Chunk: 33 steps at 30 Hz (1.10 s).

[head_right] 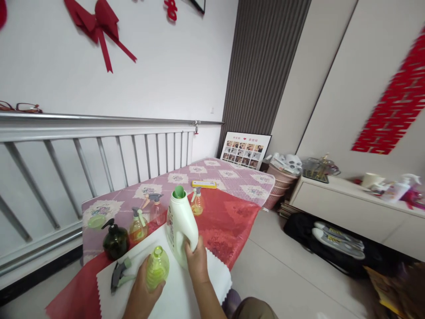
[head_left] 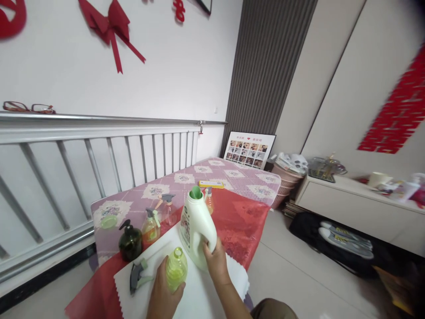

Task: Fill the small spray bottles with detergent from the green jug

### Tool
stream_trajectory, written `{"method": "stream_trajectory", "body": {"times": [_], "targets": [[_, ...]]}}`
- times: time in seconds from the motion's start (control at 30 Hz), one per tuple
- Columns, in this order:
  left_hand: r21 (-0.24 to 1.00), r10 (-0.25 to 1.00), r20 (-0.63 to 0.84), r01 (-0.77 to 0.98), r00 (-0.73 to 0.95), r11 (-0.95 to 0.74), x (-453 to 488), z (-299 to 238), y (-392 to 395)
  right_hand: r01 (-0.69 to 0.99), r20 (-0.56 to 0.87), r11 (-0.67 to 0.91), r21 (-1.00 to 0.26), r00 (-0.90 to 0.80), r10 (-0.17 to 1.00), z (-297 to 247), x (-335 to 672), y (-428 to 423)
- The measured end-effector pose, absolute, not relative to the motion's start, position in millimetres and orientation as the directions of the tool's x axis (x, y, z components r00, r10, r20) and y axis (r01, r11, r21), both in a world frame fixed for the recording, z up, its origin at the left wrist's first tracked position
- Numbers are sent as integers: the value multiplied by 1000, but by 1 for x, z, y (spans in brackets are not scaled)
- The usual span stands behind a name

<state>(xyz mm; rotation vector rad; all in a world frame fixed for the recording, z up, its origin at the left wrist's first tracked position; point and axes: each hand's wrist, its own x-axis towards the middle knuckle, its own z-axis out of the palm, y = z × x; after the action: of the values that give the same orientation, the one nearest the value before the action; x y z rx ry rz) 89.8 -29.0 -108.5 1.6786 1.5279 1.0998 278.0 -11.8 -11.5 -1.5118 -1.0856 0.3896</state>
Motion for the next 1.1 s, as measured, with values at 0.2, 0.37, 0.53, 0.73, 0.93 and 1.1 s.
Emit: {"method": "stream_trajectory", "body": {"times": [0.2, 0.37, 0.53, 0.73, 0.93, 1.1], "targets": [[851, 978, 208, 496, -17, -172, 87, -115, -24, 421, 350, 127, -898, 509, 787, -17, 279, -13], [850, 959, 278, 478, -51, -221, 91, -117, -25, 421, 365, 150, -895, 495, 788, -16, 281, -14], [850, 970, 243, 485, -13, -206, 92, -112, -23, 428, 354, 131, -894, 497, 792, -15, 283, -12], [854, 982, 189, 493, 0, -164, 91, -94, -28, 459, 345, 111, -882, 466, 815, -11, 280, -10], [842, 979, 202, 515, -18, -164, 96, -78, -37, 508, 387, 131, -851, 440, 811, 19, 289, -33], [810, 983, 183, 565, 10, -156, 96, -78, -35, 669, 515, 371, -644, 22, 857, 70, 237, -60]]}}
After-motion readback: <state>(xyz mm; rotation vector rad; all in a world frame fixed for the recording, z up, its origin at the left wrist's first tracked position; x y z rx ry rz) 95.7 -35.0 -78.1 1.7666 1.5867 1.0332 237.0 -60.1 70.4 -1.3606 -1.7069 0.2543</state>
